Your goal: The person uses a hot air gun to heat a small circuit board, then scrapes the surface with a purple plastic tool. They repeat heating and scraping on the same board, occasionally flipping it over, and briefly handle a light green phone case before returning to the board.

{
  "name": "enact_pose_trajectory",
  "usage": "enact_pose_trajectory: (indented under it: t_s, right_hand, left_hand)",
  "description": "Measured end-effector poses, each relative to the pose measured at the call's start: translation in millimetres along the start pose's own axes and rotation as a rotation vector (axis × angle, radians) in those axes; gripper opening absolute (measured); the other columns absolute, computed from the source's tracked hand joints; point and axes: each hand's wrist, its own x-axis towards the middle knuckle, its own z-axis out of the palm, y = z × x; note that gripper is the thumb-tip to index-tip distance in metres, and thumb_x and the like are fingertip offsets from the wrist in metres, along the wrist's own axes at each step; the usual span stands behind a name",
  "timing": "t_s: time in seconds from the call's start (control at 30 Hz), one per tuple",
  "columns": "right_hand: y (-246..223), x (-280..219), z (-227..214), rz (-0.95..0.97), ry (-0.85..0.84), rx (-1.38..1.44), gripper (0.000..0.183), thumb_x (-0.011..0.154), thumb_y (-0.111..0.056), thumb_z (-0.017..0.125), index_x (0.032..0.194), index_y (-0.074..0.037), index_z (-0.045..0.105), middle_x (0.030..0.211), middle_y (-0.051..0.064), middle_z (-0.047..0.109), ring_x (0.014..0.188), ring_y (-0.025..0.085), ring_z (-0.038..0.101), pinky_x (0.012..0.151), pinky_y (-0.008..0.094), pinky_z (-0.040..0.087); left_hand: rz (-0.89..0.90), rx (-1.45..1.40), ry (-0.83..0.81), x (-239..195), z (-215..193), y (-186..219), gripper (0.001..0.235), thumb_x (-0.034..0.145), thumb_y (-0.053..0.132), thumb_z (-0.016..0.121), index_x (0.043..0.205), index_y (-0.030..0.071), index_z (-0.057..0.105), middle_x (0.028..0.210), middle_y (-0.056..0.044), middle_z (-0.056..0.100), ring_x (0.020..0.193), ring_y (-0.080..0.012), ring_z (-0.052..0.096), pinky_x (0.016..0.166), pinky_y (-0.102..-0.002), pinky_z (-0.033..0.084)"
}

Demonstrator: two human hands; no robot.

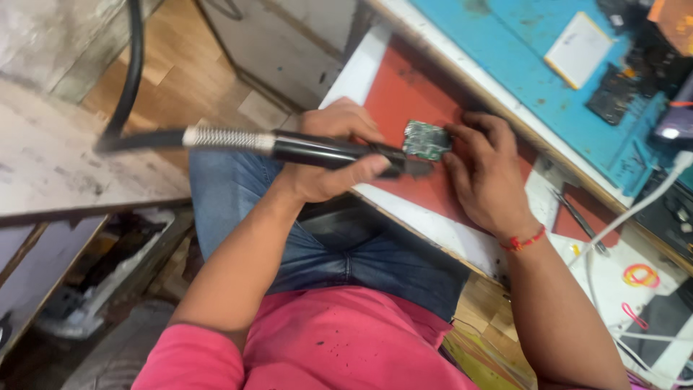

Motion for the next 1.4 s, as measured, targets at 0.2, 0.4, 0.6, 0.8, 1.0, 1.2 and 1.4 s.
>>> enact_pose_trajectory:
  t_s: [0.2,0.4,0.6,0.8,1.0,1.2,1.4]
  right_hand:
    - [-3.8,1.5,-2.9,0.032,-0.01,0.029,0.039,0.094,-0.008,0.07,0.132,0.0,0.064,0.141,0.022,0.052,0.129,0.04,0.055,0.109,0.044,0.047]
    - [-2.1,3.0,0.7,0.026,-0.003,-0.013,0.036,0.093,-0.01,0.071,0.128,-0.001,0.066,0.14,0.017,0.06,0.13,0.037,0.059,0.107,0.043,0.049]
    - [-11.6,2.1,-1.2,0.017,0.001,-0.014,0.036,0.094,-0.011,0.071,0.127,0.0,0.066,0.141,0.019,0.059,0.129,0.037,0.061,0.105,0.042,0.051]
    - [-15.8,5.7,-3.4,0.043,-0.031,-0.016,0.039,0.092,-0.01,0.071,0.129,0.001,0.065,0.142,0.019,0.058,0.129,0.037,0.059,0.104,0.042,0.051]
    - [-0.3,1.9,0.7,0.0,-0.039,0.0,0.041,0.091,-0.011,0.072,0.129,0.002,0.064,0.142,0.02,0.057,0.133,0.038,0.056,0.11,0.044,0.047]
    - [-7.7,0.0,-2.9,0.024,-0.045,-0.017,0.04,0.093,-0.013,0.072,0.13,0.002,0.064,0.142,0.019,0.057,0.132,0.037,0.055,0.11,0.044,0.046]
    - [-6.9,6.8,-2.9,-0.015,-0.025,-0.006,0.041,0.09,-0.013,0.073,0.128,-0.002,0.065,0.141,0.016,0.057,0.134,0.037,0.054,0.11,0.047,0.045]
  left_hand:
    - [-0.046,0.089,0.125,6.7,5.1,6.9,0.024,0.09,0.023,0.081,0.097,0.003,0.069,0.097,-0.008,0.07,0.09,-0.0201,0.066,0.081,-0.032,0.053]
    - [-0.085,0.16,0.068,3.7,1.8,2.2,0.026,0.086,0.026,0.083,0.093,0.004,0.071,0.085,-0.007,0.067,0.081,-0.0208,0.063,0.074,-0.033,0.05]
    - [-0.101,0.108,0.138,3.7,3.0,4.8,0.027,0.087,0.028,0.082,0.095,0.005,0.071,0.088,-0.006,0.069,0.083,-0.02,0.065,0.075,-0.032,0.052]
    - [-0.085,-0.037,-0.086,5.0,-1.5,6.6,0.022,0.089,0.027,0.082,0.088,0.008,0.071,0.085,-0.005,0.07,0.079,-0.0189,0.067,0.074,-0.031,0.053]
    - [-0.122,0.067,0.119,-2.6,1.5,1.0,0.027,0.089,0.028,0.081,0.097,0.005,0.07,0.093,-0.009,0.069,0.083,-0.0195,0.068,0.074,-0.031,0.053]
    - [-0.045,0.174,0.216,0.4,4.6,4.9,0.025,0.092,0.026,0.081,0.1,0.005,0.069,0.095,-0.007,0.071,0.084,-0.0199,0.069,0.076,-0.031,0.055]
    - [0.003,0.196,0.289,4.7,5.5,7.3,0.021,0.094,0.023,0.079,0.1,0.006,0.068,0.099,-0.008,0.07,0.088,-0.0227,0.069,0.081,-0.032,0.057]
